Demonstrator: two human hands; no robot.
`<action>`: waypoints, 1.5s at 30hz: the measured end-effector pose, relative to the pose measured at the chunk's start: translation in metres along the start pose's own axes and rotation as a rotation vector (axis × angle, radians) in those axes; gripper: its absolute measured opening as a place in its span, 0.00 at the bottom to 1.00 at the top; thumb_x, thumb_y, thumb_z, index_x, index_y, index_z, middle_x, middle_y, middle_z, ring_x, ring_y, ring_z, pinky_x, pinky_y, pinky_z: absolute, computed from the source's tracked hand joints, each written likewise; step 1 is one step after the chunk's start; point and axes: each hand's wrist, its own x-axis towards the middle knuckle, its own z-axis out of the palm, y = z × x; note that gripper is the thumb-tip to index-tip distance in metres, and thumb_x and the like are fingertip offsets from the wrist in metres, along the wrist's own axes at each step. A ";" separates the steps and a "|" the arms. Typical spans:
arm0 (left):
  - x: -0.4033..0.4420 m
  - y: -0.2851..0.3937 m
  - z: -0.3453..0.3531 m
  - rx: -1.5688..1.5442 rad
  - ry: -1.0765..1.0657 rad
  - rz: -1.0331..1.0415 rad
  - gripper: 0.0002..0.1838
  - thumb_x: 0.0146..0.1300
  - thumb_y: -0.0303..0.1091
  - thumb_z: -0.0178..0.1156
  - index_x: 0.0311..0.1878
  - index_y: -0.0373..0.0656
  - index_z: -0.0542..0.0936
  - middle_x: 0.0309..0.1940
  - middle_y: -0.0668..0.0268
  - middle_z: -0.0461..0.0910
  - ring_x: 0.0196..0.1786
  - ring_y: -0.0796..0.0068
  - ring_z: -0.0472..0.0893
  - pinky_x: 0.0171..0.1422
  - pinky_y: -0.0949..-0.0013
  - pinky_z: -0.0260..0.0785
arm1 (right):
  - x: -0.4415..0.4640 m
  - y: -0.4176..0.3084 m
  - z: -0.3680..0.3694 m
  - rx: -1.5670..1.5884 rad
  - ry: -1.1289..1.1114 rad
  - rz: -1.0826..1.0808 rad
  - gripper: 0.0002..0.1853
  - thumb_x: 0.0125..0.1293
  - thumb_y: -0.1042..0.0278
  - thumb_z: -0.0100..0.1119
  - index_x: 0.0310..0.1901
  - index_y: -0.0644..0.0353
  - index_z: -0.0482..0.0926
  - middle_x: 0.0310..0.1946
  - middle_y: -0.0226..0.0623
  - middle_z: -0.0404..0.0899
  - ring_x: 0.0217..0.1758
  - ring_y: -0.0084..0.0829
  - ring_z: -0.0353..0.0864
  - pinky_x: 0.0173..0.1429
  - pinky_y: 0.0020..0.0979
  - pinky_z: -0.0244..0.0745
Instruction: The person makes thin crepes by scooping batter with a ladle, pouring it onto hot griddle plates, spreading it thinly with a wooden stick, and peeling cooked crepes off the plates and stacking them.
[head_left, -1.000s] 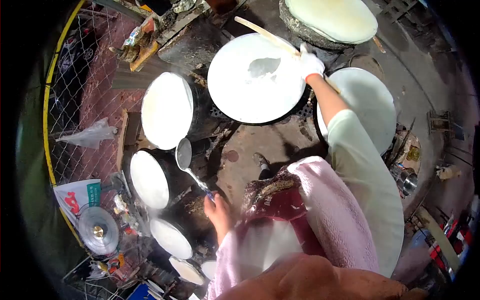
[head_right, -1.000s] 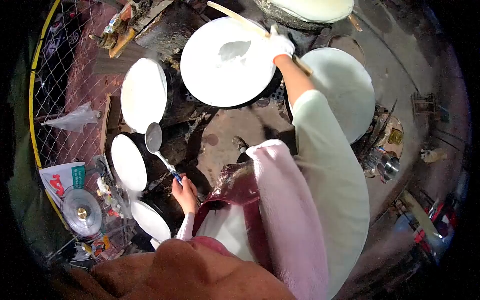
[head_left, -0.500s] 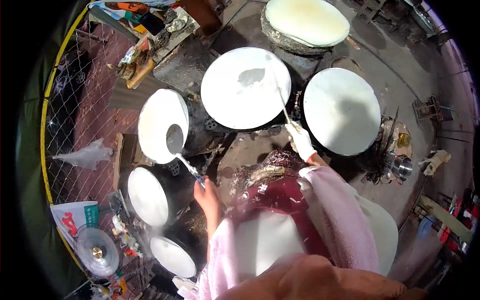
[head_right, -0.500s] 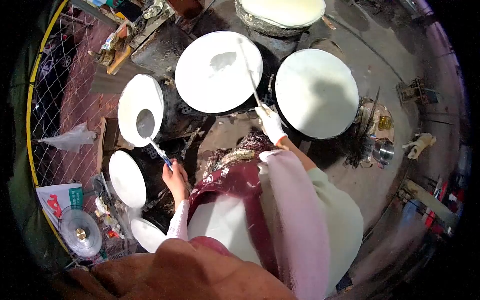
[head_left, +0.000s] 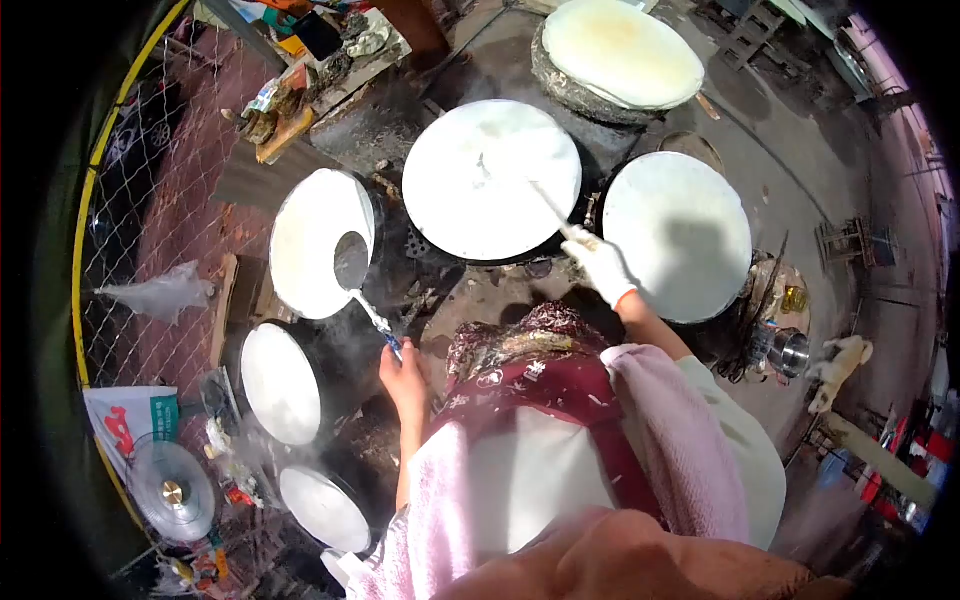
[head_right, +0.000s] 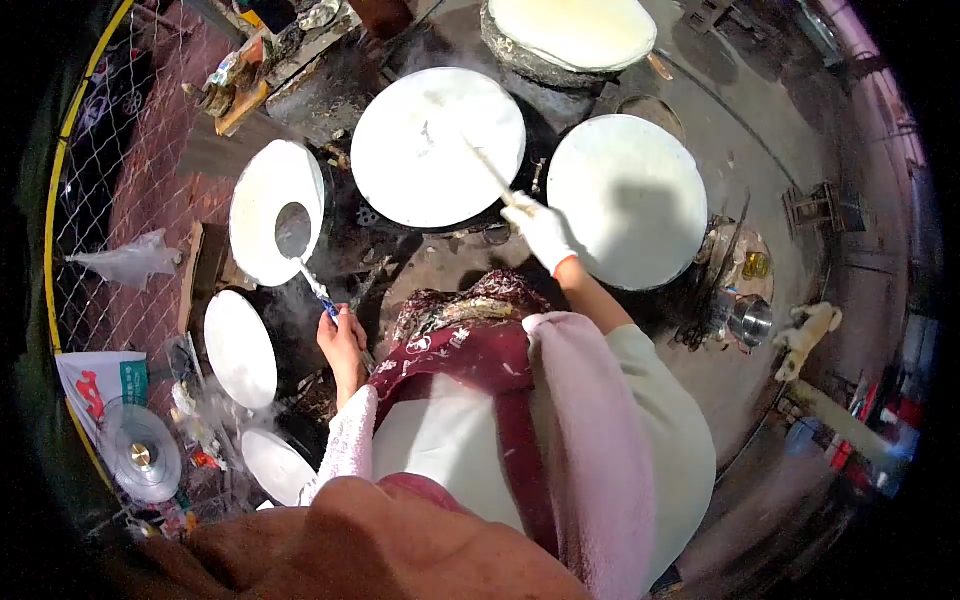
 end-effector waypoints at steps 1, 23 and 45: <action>-0.003 0.001 0.003 -0.004 0.008 -0.008 0.06 0.72 0.31 0.51 0.43 0.38 0.71 0.19 0.72 0.66 0.13 0.83 0.63 0.15 0.76 0.50 | 0.016 0.008 -0.015 -0.011 0.032 -0.012 0.21 0.65 0.63 0.64 0.58 0.62 0.77 0.36 0.21 0.79 0.31 0.13 0.69 0.35 0.17 0.67; 0.208 0.013 0.173 -0.113 -0.638 -0.281 0.06 0.62 0.24 0.53 0.30 0.33 0.70 0.18 0.65 0.70 0.15 0.77 0.66 0.19 0.73 0.57 | -0.081 0.035 -0.019 -0.066 0.285 -0.139 0.19 0.65 0.64 0.61 0.54 0.67 0.79 0.46 0.30 0.82 0.46 0.20 0.77 0.54 0.23 0.71; 0.102 -0.031 0.051 -1.628 -1.113 -0.723 0.18 0.74 0.40 0.47 0.54 0.35 0.73 0.23 0.76 0.69 0.12 0.89 0.60 0.15 0.79 0.47 | -0.046 -0.016 0.021 0.108 -0.151 0.111 0.10 0.67 0.65 0.62 0.48 0.53 0.81 0.23 0.19 0.72 0.16 0.09 0.60 0.18 0.16 0.51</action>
